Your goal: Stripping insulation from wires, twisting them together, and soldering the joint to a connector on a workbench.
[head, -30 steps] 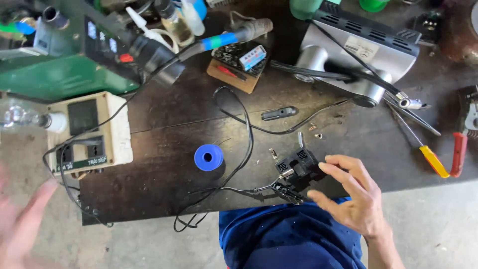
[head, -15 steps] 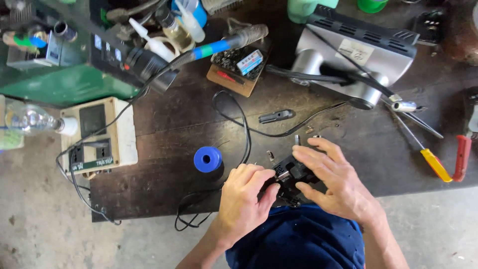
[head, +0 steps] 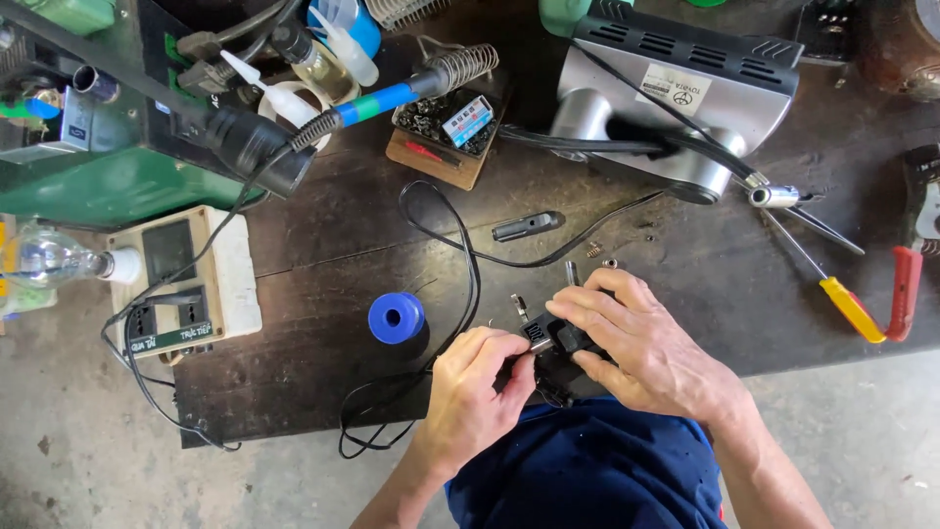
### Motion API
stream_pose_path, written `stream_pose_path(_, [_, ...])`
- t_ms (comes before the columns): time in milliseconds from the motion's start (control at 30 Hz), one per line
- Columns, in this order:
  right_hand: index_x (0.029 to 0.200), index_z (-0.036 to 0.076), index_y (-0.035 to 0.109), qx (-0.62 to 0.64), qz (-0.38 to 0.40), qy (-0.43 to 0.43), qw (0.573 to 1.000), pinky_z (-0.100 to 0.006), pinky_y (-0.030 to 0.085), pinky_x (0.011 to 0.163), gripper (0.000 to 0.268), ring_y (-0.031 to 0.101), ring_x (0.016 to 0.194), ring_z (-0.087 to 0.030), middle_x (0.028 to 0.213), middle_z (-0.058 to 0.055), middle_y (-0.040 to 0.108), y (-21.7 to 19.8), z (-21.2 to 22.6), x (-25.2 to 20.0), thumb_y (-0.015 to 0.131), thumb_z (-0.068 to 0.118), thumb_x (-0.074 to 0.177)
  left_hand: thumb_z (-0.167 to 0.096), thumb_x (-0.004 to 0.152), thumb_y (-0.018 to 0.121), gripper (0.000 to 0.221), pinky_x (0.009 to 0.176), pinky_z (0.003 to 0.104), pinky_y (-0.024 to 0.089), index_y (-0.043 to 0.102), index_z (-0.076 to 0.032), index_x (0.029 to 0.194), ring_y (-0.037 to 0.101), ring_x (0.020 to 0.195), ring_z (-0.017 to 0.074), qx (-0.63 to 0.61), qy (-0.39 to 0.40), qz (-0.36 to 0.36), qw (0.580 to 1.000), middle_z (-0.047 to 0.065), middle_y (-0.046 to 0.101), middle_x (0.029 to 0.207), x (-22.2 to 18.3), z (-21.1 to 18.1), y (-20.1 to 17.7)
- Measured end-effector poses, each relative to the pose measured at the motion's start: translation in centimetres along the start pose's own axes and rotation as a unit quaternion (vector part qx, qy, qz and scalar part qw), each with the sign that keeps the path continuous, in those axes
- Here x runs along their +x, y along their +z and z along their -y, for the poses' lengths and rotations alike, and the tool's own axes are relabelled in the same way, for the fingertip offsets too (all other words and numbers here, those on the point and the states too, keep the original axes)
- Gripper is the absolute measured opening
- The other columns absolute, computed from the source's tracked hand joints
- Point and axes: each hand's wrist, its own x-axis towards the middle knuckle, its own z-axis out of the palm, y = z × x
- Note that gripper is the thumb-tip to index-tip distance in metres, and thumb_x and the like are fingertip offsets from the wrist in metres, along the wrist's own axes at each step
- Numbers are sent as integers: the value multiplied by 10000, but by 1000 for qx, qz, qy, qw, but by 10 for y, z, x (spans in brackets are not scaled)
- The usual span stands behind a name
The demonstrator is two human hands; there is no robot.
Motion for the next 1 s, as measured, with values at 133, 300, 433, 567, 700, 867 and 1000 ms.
stream_pose_path(133, [1428, 56, 503, -1, 7, 11, 1000, -500, 418, 1059, 520, 474, 1158, -344, 1386, -86, 577, 0, 1, -1, 665, 174, 948, 60, 892, 665, 71, 655, 292, 543, 639, -6, 889, 634, 701, 206, -46, 5, -19, 999, 92, 681, 809, 0, 0, -4])
stream_pose_path(300, [1421, 24, 508, -2, -3, 20, 1000, -494, 433, 1048, 528, 492, 1185, -353, 1354, -107, 603, 3, -1, -2, 665, 190, 945, -35, 916, 723, 50, 687, 277, 540, 677, -30, 935, 621, 721, 177, -83, -44, 4, 996, 60, 694, 835, -12, 7, -16])
stream_pose_path(433, [1413, 18, 509, 7, -28, 52, 998, -468, 479, 1055, 589, 500, 1235, -364, 1330, -128, 605, 3, 4, -1, 743, 109, 881, -14, 927, 694, 71, 697, 275, 553, 681, -7, 997, 655, 758, 198, -115, -68, 34, 990, 91, 717, 874, -18, 6, -26])
stream_pose_path(567, [1381, -23, 506, -7, -66, 27, 997, -500, 466, 1088, 541, 520, 1221, -384, 1325, -147, 607, 4, 6, -2, 738, 78, 903, -102, 921, 702, 208, 778, 335, 555, 662, -12, 1105, 666, 830, 238, -106, -70, 62, 990, 111, 718, 957, -32, 10, -32])
stream_pose_path(700, [1369, 8, 511, -25, -84, 40, 995, -521, 454, 1099, 531, 512, 1234, -387, 1327, -159, 605, 6, 7, -4, 743, 138, 909, -101, 912, 748, 311, 891, 361, 553, 639, -1, 1185, 665, 969, 268, -82, -50, 68, 993, 128, 694, 1083, -45, 17, -31])
stream_pose_path(867, [1296, 22, 543, -86, -155, 31, 984, -481, 440, 1027, 437, 575, 1190, -356, 1320, -153, 616, 13, 10, -8, 695, 252, 958, -108, 936, 730, 320, 884, 384, 531, 619, 9, 1211, 629, 967, 288, -59, -17, 43, 997, 144, 647, 1112, -48, 16, -27])
stream_pose_path(1000, [1262, -16, 524, -48, -230, 92, 968, -472, 492, 1012, 508, 574, 1124, -351, 1223, -168, 627, 5, 20, -3, 768, 185, 864, -159, 965, 683, 302, 835, 393, 512, 631, 19, 1203, 627, 943, 300, -33, 5, 19, 999, 155, 647, 1114, -46, 12, -30])
